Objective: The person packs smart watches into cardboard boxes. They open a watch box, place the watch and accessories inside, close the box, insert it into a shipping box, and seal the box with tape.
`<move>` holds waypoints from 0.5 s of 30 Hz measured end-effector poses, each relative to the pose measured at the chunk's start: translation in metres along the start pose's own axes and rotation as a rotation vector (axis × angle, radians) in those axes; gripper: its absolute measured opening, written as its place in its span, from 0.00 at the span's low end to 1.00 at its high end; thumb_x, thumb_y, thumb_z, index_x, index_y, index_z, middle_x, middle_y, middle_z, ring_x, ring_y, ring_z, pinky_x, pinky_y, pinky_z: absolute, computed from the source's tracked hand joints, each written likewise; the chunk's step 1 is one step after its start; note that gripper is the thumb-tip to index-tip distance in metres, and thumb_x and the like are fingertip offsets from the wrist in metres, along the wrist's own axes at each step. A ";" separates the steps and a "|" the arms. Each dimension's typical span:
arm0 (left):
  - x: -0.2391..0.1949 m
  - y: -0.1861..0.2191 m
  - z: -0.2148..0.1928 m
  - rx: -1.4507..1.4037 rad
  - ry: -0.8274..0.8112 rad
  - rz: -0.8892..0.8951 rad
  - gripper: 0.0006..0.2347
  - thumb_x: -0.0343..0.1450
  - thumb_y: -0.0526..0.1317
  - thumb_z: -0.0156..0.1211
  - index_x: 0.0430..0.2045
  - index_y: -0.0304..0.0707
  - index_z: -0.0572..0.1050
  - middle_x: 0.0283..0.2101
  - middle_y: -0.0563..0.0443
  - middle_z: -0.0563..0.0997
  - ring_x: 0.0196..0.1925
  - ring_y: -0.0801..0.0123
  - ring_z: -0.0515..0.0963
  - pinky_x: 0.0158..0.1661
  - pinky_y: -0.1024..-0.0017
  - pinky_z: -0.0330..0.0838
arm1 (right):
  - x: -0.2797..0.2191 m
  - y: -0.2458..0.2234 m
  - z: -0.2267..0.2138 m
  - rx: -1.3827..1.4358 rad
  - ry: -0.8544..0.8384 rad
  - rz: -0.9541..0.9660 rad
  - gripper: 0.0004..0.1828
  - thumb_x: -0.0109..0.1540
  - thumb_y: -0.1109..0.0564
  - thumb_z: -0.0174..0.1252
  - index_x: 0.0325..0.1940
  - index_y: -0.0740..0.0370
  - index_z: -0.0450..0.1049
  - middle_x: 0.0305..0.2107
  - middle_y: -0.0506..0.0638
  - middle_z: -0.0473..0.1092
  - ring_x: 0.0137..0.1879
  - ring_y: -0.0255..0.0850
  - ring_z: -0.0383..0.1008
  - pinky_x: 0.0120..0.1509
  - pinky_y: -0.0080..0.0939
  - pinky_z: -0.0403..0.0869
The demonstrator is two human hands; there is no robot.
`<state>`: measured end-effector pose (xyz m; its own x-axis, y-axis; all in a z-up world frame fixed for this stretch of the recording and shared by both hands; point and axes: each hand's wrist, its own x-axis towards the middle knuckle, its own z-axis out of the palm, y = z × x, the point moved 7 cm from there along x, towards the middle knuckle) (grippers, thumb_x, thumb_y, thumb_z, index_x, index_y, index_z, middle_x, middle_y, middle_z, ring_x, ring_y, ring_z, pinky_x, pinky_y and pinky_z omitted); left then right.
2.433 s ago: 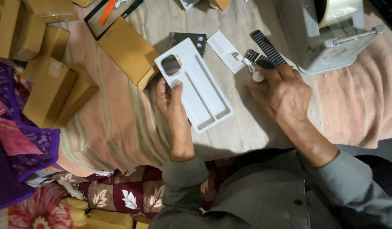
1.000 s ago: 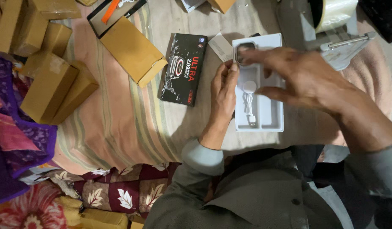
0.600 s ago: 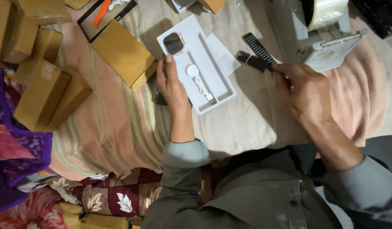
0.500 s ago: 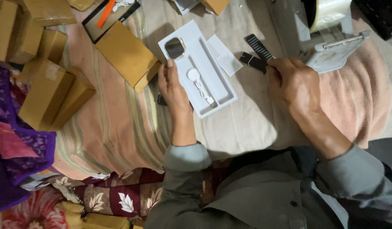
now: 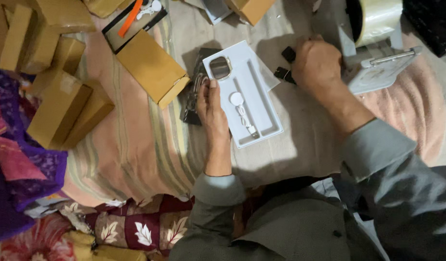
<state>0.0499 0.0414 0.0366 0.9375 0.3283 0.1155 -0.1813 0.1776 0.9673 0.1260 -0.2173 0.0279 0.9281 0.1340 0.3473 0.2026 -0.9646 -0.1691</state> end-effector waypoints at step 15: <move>-0.019 -0.027 0.038 0.118 -0.093 -0.051 0.13 0.79 0.45 0.53 0.44 0.30 0.75 0.33 0.55 0.73 0.36 0.77 0.68 0.39 0.76 0.64 | -0.052 -0.004 -0.186 1.053 0.282 0.180 0.24 0.70 0.67 0.56 0.70 0.73 0.60 0.31 0.56 0.71 0.30 0.41 0.76 0.36 0.38 0.77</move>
<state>0.0481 -0.0051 0.0172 0.9690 0.2335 0.0810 -0.1021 0.0797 0.9916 0.0187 -0.2630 0.1814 0.8932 -0.1750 0.4141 0.3606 -0.2712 -0.8924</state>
